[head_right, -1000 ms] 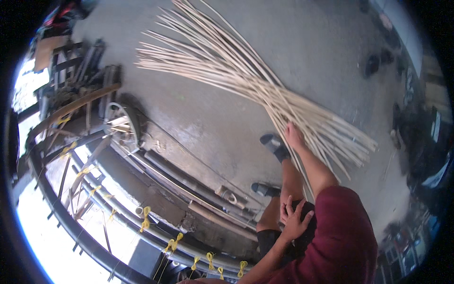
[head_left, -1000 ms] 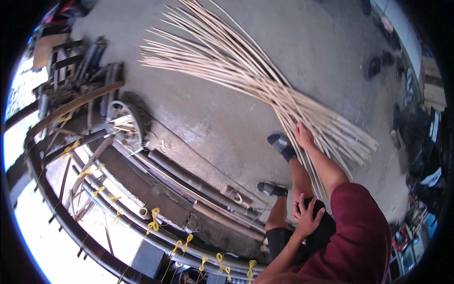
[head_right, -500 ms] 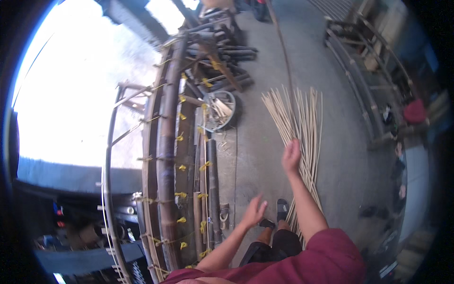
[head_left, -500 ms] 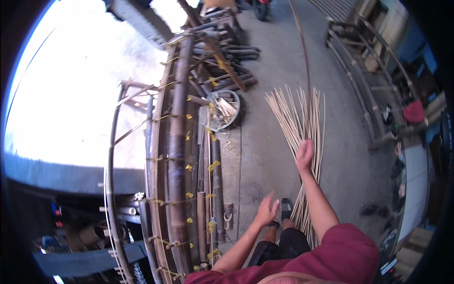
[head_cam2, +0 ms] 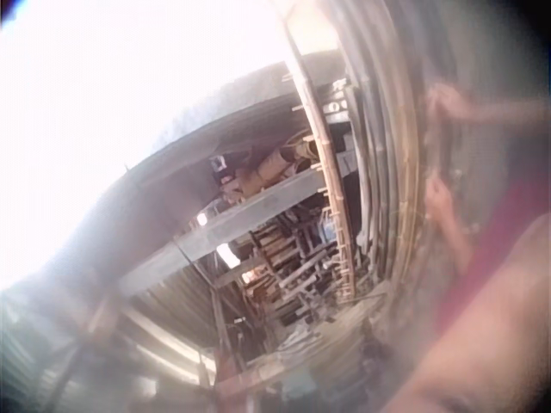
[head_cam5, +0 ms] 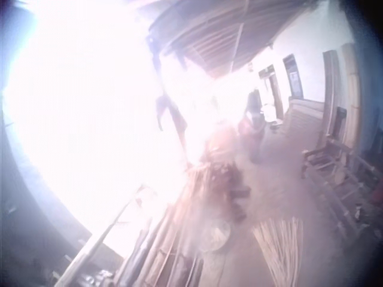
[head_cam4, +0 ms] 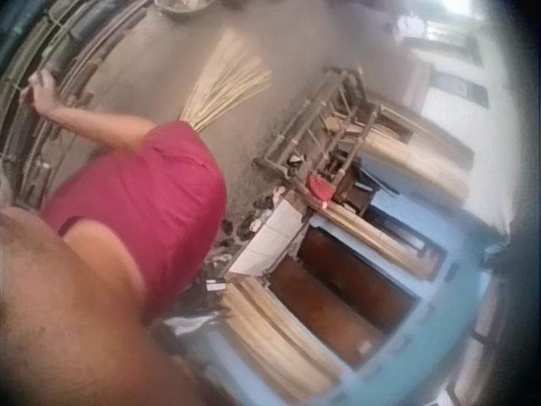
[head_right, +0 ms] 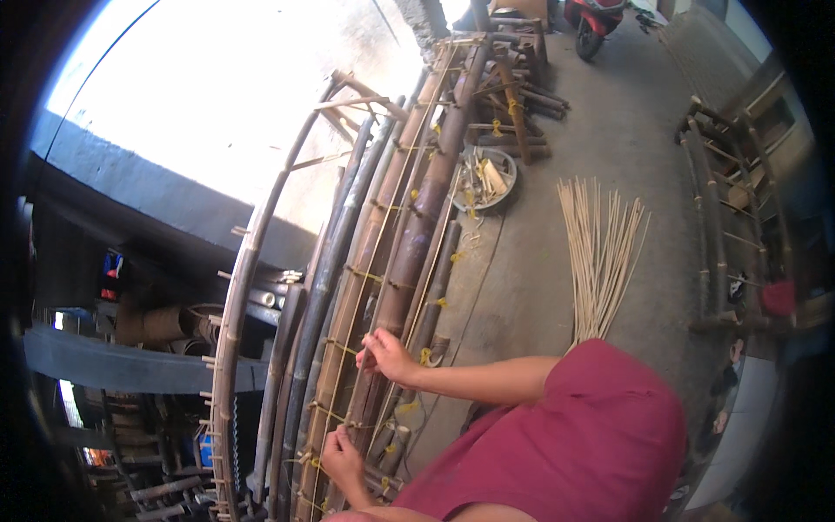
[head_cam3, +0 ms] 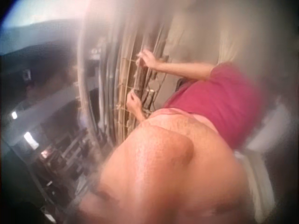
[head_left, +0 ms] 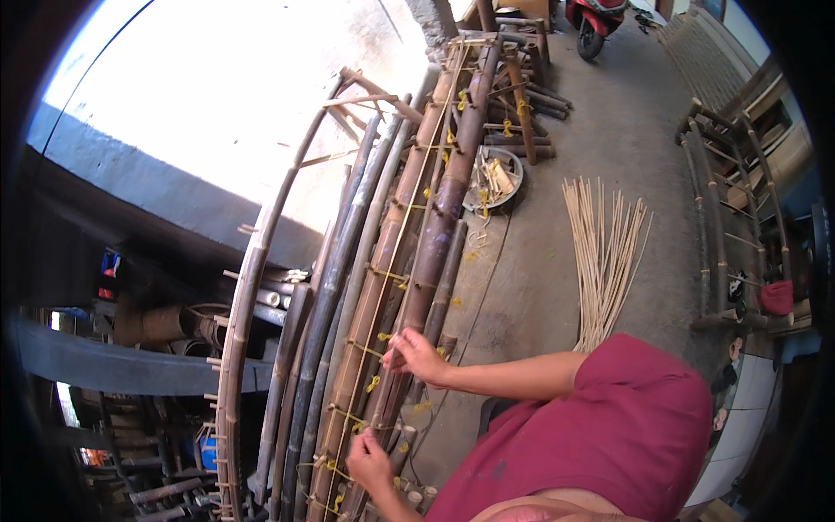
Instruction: The person gathers thin wooden sticks from the floor, aligns them into a bundle, and ties them together using yellow string. The person then places the tied bundle onto a nearby rack.
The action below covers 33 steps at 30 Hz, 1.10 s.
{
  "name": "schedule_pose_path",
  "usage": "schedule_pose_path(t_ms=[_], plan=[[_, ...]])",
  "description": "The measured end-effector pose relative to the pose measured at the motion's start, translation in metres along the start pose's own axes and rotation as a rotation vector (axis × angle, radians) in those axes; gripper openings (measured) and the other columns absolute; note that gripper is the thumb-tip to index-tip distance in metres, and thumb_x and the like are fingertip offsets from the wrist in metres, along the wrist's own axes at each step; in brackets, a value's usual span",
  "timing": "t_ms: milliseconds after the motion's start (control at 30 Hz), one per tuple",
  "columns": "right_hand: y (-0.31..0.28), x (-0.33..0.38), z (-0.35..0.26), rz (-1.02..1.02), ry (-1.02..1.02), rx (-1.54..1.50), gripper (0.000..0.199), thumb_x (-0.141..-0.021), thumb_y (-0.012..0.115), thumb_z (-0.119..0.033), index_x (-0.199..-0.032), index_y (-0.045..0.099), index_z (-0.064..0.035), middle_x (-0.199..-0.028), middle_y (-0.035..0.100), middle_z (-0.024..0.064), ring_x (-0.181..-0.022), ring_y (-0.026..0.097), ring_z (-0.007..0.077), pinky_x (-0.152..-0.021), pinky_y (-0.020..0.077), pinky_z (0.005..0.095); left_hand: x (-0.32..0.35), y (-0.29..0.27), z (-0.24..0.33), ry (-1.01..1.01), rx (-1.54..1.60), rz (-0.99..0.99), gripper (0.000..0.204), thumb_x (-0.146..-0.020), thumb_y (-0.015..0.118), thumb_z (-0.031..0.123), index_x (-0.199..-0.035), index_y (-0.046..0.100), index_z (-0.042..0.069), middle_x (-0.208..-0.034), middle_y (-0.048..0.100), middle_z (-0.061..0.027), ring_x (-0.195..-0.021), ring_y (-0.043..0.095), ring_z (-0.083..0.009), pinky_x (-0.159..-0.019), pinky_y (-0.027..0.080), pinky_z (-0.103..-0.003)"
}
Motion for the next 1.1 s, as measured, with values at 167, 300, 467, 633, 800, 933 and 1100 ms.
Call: schedule_pose_path(t_ms=[167,300,467,633,800,933,1100], plan=[[-0.026,0.004,0.025,-0.441,0.198,0.594,0.027,-0.100,0.050,-0.029,-0.112,0.056,-0.0051,-0.090,0.063,0.0034,-0.084,0.063,0.0142,-0.074,0.0543,0.0297,-0.038,-0.037,-0.098,-0.093,-0.190,-0.029,0.028,-0.093,0.059,0.029,-0.091,0.069,0.004,-0.082,0.067,-0.0203,-0.080,0.064,-0.0374,-0.069,0.047,-0.043],[-0.108,-0.006,-0.038,-0.423,0.175,0.753,0.027,-0.099,0.051,-0.026,-0.112,0.058,-0.0031,-0.094,0.064,0.0039,-0.084,0.063,0.0144,-0.077,0.0547,0.0301,-0.057,-0.028,-0.121,-0.194,-0.516,-0.118,0.025,-0.092,0.058,0.026,-0.095,0.071,0.006,-0.090,0.067,-0.0222,-0.091,0.063,-0.0389,-0.077,0.047,-0.044],[-0.233,-0.025,-0.142,-0.010,0.181,0.740,0.025,-0.099,0.052,-0.027,-0.109,0.061,-0.0053,-0.093,0.065,0.0032,-0.080,0.061,0.0108,-0.071,0.0515,0.0264,-0.124,0.013,0.010,-0.006,-0.214,0.016,0.029,-0.094,0.055,0.025,-0.105,0.070,0.003,-0.101,0.067,-0.0229,-0.096,0.062,-0.0414,-0.086,0.048,-0.044],[-0.326,-0.037,-0.246,0.207,0.162,0.637,0.024,-0.100,0.050,-0.026,-0.108,0.062,-0.0068,-0.093,0.065,0.0010,-0.078,0.059,0.0076,-0.072,0.0501,0.0248,-0.208,0.147,0.267,0.339,0.228,-0.032,0.034,-0.094,0.057,0.020,-0.118,0.062,-0.004,-0.115,0.064,-0.0241,-0.107,0.062,-0.0369,-0.092,0.048,-0.039],[-0.364,-0.064,-0.357,0.140,0.104,0.569,0.025,-0.098,0.056,-0.028,-0.106,0.061,-0.0054,-0.094,0.065,0.0045,-0.074,0.057,0.0086,-0.068,0.0482,0.0238,-0.295,0.276,0.464,0.578,0.171,-0.098,0.031,-0.093,0.059,0.021,-0.115,0.065,0.000,-0.106,0.067,-0.0233,-0.100,0.066,-0.0336,-0.086,0.050,-0.038],[-0.370,-0.121,-0.447,-0.024,0.009,0.688,0.025,-0.099,0.054,-0.028,-0.105,0.062,-0.0047,-0.089,0.064,0.0033,-0.073,0.057,0.0084,-0.067,0.0484,0.0228,-0.361,0.336,0.510,0.554,-0.038,-0.141,0.025,-0.092,0.059,0.019,-0.107,0.067,0.001,-0.101,0.068,-0.0226,-0.097,0.065,-0.0358,-0.086,0.050,-0.039],[-0.392,-0.227,-0.558,-0.002,-0.077,0.607,0.019,-0.099,0.053,-0.020,-0.113,0.058,-0.0072,-0.096,0.064,0.0034,-0.076,0.058,0.0077,-0.071,0.0501,0.0242,-0.359,0.350,0.522,0.561,0.181,-0.028,0.020,-0.094,0.059,0.019,-0.094,0.066,0.000,-0.081,0.066,-0.0134,-0.076,0.063,-0.0271,-0.069,0.049,-0.036]])
Point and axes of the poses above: each hand's wrist, its own x-axis away from the middle knuckle, its own y-axis out of the palm, z = x × y, the point moved 1 cm from there along -x, towards the middle knuckle
